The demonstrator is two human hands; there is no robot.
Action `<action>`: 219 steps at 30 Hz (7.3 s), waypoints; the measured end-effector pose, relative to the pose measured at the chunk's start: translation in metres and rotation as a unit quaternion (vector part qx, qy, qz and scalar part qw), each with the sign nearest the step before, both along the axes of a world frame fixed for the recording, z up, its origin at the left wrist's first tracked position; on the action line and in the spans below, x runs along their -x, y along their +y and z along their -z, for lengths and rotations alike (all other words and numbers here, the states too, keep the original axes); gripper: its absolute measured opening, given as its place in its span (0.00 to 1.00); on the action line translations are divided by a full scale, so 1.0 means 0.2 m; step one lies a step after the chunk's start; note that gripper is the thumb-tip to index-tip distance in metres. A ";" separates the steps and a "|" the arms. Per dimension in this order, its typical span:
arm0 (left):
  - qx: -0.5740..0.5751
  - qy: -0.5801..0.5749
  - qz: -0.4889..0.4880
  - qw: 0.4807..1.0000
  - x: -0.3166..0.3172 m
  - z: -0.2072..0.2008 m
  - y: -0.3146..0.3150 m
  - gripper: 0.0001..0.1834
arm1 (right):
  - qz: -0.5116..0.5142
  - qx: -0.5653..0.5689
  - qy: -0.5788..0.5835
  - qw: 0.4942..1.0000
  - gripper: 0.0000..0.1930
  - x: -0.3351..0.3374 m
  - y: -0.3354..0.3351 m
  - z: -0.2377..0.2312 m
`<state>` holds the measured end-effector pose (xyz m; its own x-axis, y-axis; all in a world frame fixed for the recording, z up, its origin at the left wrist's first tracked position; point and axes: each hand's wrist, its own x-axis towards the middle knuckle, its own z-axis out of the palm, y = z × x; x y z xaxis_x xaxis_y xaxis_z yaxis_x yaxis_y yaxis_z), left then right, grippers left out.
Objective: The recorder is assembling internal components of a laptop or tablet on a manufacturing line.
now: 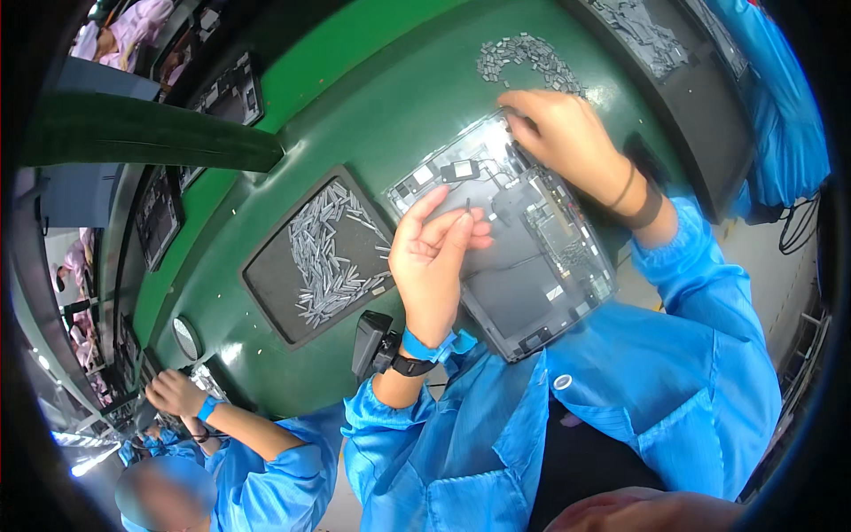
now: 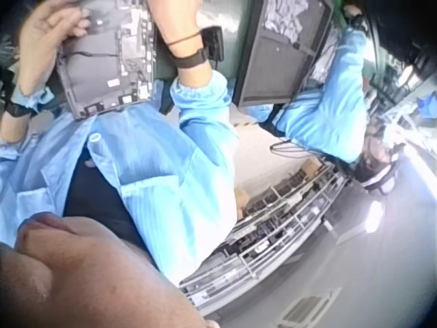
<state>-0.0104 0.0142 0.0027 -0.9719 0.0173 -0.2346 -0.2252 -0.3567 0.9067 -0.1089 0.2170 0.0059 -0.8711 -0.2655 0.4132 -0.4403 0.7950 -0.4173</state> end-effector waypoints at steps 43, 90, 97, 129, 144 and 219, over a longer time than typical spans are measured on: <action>0.432 0.257 0.113 0.857 0.53 0.09 0.08 0.08 | -0.223 -0.156 0.011 0.962 0.05 0.16 0.04 -0.05; 0.637 0.315 0.102 0.697 0.11 -0.05 0.13 0.21 | -0.283 -0.271 -0.057 0.918 0.07 0.25 0.06 -0.11; 0.501 0.246 0.126 0.820 0.15 0.01 0.15 0.15 | -0.304 0.013 0.146 0.941 0.10 0.18 0.24 -0.04; 0.512 0.324 0.087 0.790 0.50 0.11 0.12 0.08 | -0.222 -0.292 0.047 0.929 0.17 -0.08 0.12 -0.10; 0.021 -0.062 -0.054 0.996 -0.45 -0.08 -0.09 0.32 | -0.126 0.046 -0.110 0.985 0.32 -0.32 0.24 0.01; -0.175 -0.018 0.013 0.984 -0.10 0.00 0.10 0.27 | 0.002 0.628 -0.244 0.739 0.22 -0.94 0.24 0.17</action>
